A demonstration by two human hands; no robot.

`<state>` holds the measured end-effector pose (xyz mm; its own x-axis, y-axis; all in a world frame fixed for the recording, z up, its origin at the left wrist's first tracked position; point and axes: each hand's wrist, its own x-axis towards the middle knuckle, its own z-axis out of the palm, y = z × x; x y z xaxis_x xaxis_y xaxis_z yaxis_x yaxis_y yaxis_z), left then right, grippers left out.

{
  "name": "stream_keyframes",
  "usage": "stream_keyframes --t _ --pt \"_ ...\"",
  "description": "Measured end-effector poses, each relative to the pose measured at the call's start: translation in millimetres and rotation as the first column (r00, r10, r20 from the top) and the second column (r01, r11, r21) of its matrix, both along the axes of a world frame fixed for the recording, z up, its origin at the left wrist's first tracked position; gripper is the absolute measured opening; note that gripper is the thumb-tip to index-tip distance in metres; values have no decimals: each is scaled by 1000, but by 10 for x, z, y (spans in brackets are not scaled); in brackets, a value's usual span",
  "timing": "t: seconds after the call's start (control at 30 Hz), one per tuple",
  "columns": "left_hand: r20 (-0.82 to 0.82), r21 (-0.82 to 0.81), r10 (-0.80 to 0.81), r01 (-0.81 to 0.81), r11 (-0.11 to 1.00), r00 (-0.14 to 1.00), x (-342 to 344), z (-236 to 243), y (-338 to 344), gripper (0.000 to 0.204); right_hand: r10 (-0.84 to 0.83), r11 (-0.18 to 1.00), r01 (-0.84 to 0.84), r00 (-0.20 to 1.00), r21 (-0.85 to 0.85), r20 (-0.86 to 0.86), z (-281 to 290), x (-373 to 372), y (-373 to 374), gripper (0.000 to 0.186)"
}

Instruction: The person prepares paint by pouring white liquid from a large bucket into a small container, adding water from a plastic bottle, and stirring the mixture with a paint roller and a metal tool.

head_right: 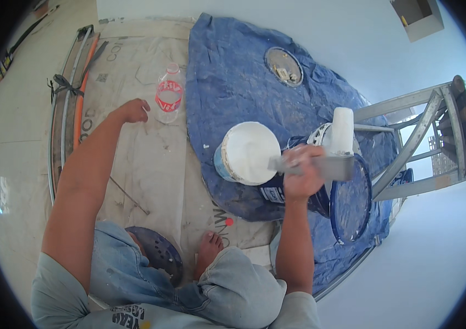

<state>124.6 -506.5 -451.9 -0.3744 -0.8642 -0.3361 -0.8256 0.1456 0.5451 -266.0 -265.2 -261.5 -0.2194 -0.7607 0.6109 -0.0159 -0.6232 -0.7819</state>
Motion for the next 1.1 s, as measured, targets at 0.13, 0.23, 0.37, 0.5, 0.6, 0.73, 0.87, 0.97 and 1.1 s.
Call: stream_keyframes --t 0.13,0.23,0.37,0.5,0.6,0.73,0.87,0.97,1.1 --pt "-29 7 -2 2 1000 1000 -134 75 58 50 -36 992 61 978 -114 205 209 -275 -41 6" --pt "36 19 -40 40 999 999 -89 50 87 53 -34 991 40 998 129 -49 -41 -21 114 5" --pt "-17 110 22 -20 994 1000 -96 178 63 52 -1 994 28 970 -105 242 214 -318 -21 6" --pt "49 77 -61 58 995 997 -71 33 87 53 -48 988 65 992 143 -119 -104 -41 82 10" --pt "-7 142 5 -4 990 1000 23 111 -79 52 -30 999 31 994 -6 106 172 -239 -31 10" --pt "11 56 -57 56 997 998 -23 -38 -26 51 -104 993 105 994 46 -15 -47 -34 78 10" --pt "-17 -76 -56 54 996 998 -67 -74 133 49 -2 1000 4 988 -18 153 192 -269 51 9" --pt "-69 -13 19 -19 1000 997 -97 46 79 48 -138 988 139 990 -69 14 41 -141 38 9" --pt "-30 129 18 -14 992 999 -5 66 65 52 -5 999 10 992 -36 128 112 -71 50 8"
